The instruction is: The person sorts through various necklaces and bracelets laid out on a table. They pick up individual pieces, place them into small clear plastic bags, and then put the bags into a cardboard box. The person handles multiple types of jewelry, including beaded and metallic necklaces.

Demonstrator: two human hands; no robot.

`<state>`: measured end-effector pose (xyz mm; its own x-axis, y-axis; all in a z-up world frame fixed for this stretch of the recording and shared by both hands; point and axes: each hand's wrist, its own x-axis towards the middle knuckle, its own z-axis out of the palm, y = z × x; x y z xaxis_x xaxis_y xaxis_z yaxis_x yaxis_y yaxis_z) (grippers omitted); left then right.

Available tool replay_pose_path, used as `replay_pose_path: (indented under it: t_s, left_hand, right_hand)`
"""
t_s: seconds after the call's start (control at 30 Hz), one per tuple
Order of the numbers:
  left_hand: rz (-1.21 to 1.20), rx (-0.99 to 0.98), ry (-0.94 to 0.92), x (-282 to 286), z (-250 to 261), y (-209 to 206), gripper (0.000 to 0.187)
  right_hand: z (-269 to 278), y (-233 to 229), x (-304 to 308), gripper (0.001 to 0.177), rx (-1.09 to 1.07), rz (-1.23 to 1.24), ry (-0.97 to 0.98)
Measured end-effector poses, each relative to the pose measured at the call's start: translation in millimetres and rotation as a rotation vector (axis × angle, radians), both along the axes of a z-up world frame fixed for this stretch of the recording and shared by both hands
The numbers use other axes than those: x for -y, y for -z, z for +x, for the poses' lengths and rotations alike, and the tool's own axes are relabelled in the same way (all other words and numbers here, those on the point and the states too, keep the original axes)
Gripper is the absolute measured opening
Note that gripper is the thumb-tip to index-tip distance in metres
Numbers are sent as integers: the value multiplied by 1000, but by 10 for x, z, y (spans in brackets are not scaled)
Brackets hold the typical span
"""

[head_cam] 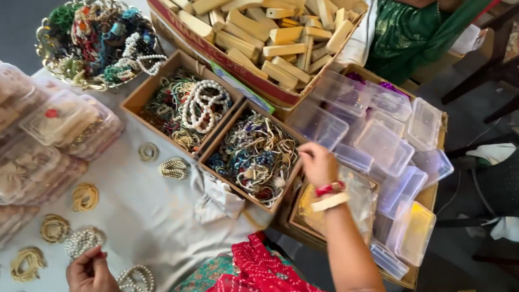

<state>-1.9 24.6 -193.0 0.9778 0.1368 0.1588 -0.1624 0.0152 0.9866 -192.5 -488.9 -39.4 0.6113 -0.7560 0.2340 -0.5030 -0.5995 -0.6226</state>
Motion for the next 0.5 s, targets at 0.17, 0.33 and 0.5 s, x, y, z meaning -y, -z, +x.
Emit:
replay_pose_path:
  t_s: [0.17, 0.33, 0.5]
  left_hand:
    - [95, 2, 41, 193, -122, -421, 7]
    - [157, -9, 85, 309, -192, -773, 7]
    - [208, 16, 98, 232, -199, -948, 8]
  right_hand:
    - [-798, 534, 575, 14, -213, 152, 103]
    - [-683, 637, 415, 28, -318, 462, 297]
    - [-699, 1471, 719, 23, -308, -18, 214]
